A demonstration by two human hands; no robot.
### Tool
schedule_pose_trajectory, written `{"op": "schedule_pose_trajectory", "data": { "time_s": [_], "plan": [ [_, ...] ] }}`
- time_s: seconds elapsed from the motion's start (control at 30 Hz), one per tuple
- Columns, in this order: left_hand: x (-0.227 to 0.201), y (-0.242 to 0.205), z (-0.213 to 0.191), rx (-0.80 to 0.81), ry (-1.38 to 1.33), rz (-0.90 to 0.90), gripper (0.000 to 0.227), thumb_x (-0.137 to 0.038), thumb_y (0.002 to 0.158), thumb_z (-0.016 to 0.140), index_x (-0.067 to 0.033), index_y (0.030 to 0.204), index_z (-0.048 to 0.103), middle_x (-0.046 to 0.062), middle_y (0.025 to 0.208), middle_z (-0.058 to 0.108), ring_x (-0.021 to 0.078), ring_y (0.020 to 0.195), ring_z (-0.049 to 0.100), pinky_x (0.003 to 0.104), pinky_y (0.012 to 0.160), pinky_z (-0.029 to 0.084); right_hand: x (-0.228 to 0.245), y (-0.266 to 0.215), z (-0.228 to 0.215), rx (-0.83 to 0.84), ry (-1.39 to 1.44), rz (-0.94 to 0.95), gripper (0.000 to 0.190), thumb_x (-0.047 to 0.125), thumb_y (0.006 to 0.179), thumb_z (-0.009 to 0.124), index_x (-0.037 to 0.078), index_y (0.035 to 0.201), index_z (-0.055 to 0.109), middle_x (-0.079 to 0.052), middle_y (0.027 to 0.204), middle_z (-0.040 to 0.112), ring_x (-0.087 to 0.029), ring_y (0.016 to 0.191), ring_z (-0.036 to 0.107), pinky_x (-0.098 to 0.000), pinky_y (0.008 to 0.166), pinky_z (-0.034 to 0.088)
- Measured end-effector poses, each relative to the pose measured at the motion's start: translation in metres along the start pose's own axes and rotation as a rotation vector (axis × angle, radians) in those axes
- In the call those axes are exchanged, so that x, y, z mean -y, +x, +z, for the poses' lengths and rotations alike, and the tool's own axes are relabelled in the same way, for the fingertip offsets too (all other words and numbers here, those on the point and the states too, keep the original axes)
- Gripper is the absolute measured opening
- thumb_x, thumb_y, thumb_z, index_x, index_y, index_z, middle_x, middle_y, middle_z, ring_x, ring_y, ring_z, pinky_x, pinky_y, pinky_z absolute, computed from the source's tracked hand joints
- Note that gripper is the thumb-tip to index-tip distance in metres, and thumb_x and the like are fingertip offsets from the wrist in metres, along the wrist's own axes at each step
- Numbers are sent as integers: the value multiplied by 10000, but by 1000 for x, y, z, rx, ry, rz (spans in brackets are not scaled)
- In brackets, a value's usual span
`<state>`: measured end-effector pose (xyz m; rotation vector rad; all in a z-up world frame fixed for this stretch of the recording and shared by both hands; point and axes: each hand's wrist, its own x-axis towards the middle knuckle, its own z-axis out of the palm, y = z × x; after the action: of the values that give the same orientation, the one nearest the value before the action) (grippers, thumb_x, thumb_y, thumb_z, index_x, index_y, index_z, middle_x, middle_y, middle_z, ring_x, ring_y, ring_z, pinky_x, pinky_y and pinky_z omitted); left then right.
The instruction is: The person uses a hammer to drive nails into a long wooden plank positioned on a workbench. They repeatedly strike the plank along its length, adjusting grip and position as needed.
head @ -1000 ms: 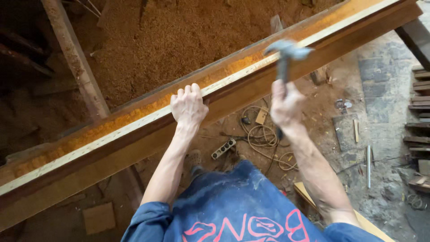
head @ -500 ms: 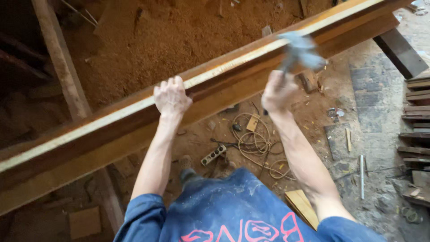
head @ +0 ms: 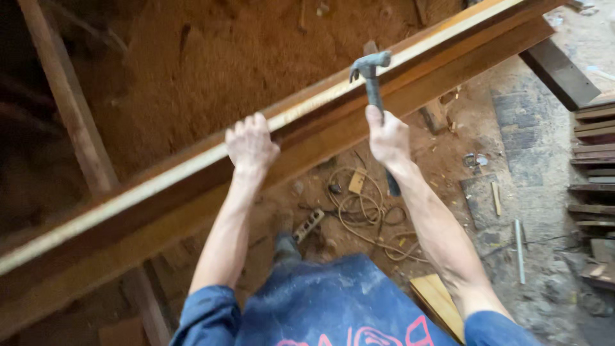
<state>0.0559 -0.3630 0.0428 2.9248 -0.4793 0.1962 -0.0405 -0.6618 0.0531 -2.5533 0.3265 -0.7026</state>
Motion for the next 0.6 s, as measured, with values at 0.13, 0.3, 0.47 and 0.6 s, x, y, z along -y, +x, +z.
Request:
{"op": "schedule_pose_trajectory", "data": {
  "time_s": [0.13, 0.3, 0.47, 0.6],
  "plan": [
    [-26, 25, 4, 37, -71, 22, 292, -239, 785, 759, -101, 1002, 620, 107, 1011, 723, 290, 973, 709, 457, 803, 548, 7, 9, -3, -230, 546, 370, 491, 474, 1094, 502, 28, 895, 546, -173, 656, 502, -312, 547, 500, -479, 519, 388],
    [-61, 51, 23, 25, -148, 111, 226, -211, 812, 715, -100, 980, 611, 110, 976, 718, 296, 939, 714, 452, 774, 563, 24, 14, 7, -230, -78, 100, 451, 432, 1152, 514, 75, 916, 655, -69, 678, 627, -170, 568, 601, -367, 518, 464],
    [-85, 72, 33, -58, -177, 182, 115, -168, 851, 672, -113, 923, 601, 89, 902, 710, 267, 848, 721, 420, 700, 577, 19, 21, 13, -307, 374, 427, 474, 447, 1102, 508, 12, 942, 609, -166, 679, 575, -307, 570, 564, -463, 497, 424],
    [-94, 79, 36, -88, -183, 231, 88, -154, 853, 658, -112, 903, 598, 82, 864, 703, 257, 799, 721, 388, 665, 579, 15, 21, 22, -457, 190, 358, 524, 489, 1098, 486, 18, 888, 576, -162, 620, 565, -298, 514, 604, -441, 472, 447]
  ]
}}
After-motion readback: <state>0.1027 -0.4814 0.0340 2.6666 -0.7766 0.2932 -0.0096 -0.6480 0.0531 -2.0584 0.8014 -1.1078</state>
